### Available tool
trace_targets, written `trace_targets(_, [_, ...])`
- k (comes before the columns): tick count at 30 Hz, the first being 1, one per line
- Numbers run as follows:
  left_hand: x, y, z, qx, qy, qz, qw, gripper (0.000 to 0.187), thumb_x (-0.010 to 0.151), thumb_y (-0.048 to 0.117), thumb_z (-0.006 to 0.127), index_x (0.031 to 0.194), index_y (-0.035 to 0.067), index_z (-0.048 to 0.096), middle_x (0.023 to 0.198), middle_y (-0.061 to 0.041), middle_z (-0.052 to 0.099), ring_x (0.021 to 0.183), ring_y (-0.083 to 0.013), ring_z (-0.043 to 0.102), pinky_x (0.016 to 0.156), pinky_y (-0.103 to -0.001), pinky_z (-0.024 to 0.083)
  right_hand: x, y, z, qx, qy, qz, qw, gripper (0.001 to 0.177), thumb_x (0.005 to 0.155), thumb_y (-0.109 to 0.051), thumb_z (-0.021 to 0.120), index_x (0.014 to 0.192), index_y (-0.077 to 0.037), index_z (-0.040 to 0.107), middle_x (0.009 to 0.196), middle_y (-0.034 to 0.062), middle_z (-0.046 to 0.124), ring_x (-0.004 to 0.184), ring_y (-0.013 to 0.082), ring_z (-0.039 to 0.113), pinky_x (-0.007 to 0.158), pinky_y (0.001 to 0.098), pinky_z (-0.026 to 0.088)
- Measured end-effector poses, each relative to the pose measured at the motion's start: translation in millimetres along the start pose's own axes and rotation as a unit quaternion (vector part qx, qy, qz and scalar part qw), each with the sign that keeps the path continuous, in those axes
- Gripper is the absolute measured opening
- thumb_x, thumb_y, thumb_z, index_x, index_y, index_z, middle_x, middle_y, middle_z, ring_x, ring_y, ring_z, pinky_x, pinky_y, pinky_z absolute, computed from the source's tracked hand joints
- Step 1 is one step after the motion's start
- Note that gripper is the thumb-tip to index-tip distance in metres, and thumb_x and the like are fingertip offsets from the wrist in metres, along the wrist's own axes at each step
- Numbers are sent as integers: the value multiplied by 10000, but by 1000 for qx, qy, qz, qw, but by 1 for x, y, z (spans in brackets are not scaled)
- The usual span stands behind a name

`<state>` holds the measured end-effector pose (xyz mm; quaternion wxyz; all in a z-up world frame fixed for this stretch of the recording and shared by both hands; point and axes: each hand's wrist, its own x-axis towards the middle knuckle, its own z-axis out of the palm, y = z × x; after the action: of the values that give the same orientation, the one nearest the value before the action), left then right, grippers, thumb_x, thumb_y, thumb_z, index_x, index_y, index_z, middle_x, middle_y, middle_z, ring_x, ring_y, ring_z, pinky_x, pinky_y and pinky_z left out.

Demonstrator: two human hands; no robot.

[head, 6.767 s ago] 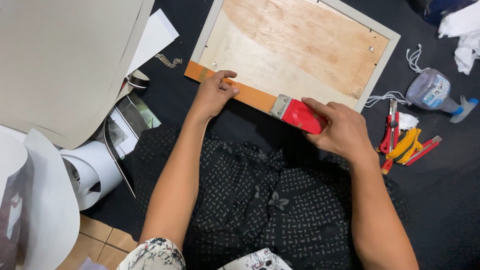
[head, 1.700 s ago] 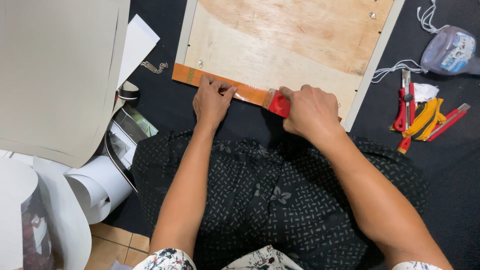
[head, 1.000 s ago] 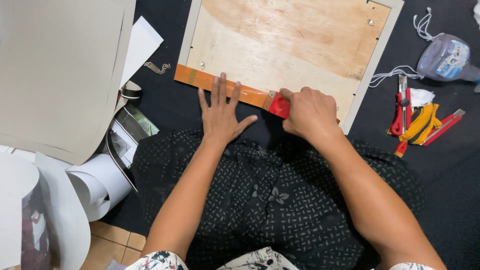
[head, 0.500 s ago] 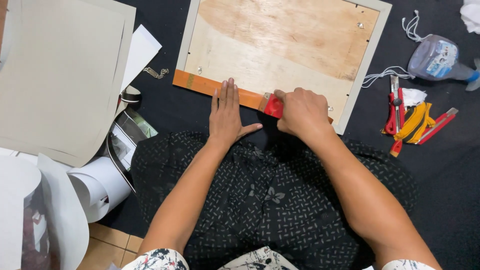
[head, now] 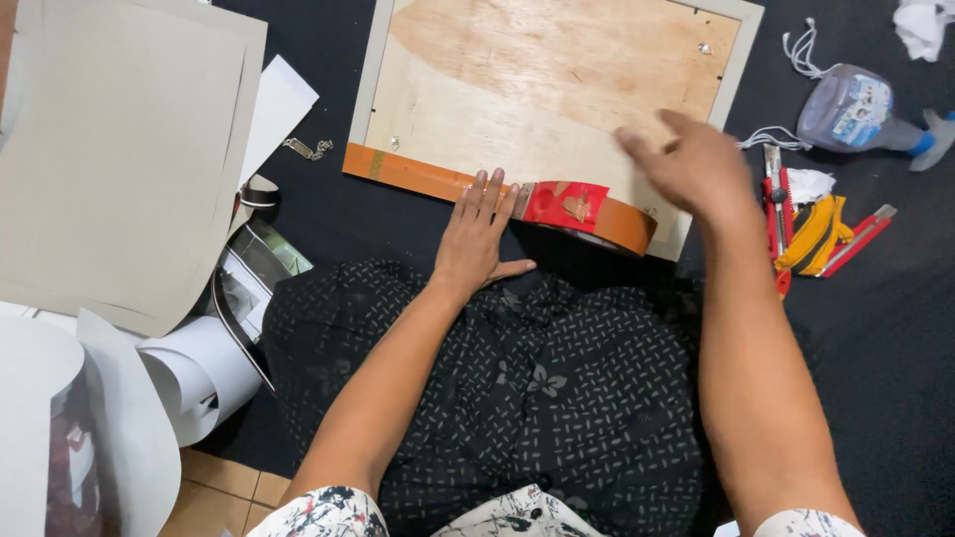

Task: Applying adhesive tape to the back edges of a picture frame to seal the backing board.

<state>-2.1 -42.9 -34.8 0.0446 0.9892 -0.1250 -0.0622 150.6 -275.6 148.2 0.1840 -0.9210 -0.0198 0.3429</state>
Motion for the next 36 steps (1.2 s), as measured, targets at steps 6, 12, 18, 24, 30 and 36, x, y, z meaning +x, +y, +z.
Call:
trace_targets(6, [-2, -1, -5, -1, 25, 3, 1000, 1311, 670, 956, 547, 1658, 173, 188, 1720, -152, 51, 1581, -349, -6, 1292, -467, 1, 17, 96, 47, 198, 39, 242, 949, 812, 1046, -454, 541, 1439, 241, 396, 1271, 483, 549, 1061, 545, 647, 852, 675, 509])
trace_targets(12, [-2, -22, -19, -54, -71, -16, 996, 1267, 748, 925, 516, 1662, 129, 148, 1725, -156, 1, 1581, -348, -66, 1286, -472, -66, 23, 123, 86, 339, 65, 140, 928, 711, 1013, -422, 685, 1360, 176, 519, 996, 362, 600, 1011, 518, 671, 885, 574, 554])
trace_targets(18, [1, -42, -30, -63, -133, -9, 989, 1303, 737, 910, 553, 1660, 120, 81, 1730, -125, -3, 1590, -311, -48, 1300, -445, -28, 35, 104, 75, -12, 123, 46, 991, 663, 1053, -548, 477, 1393, -7, 654, 1289, 312, 672, 1270, 491, 569, 1084, 571, 426])
trace_targets(24, [-3, -36, -22, -19, -112, -8, 994, 1305, 710, 957, 497, 1669, 188, 62, 1732, -106, -14, 1584, -312, -71, 1290, -444, -53, -38, -68, 30, 21, 91, -172, 981, 806, 865, -554, 714, 1487, -67, 554, 1370, 338, 592, 1288, 537, 535, 1094, 603, 414])
trace_targets(30, [-2, -31, -21, -8, -85, -40, 996, 1349, 634, 972, 529, 1667, 233, 76, 1735, -65, 6, 1588, -279, -33, 1296, -421, -30, 21, -69, 69, -278, 5, -187, 942, 623, 715, -546, 737, 1318, -402, 682, 1070, 57, 746, 1067, 332, 720, 906, 515, 563])
trace_targets(36, [1, -32, -4, 15, -66, -45, 997, 1413, 545, 986, 539, 1665, 257, 78, 1737, -40, 6, 1591, -261, -36, 1299, -401, -42, 30, -70, 83, -276, -27, -225, 934, 619, 688, -370, 746, 1283, -199, 720, 936, 140, 748, 926, 388, 738, 776, 542, 594])
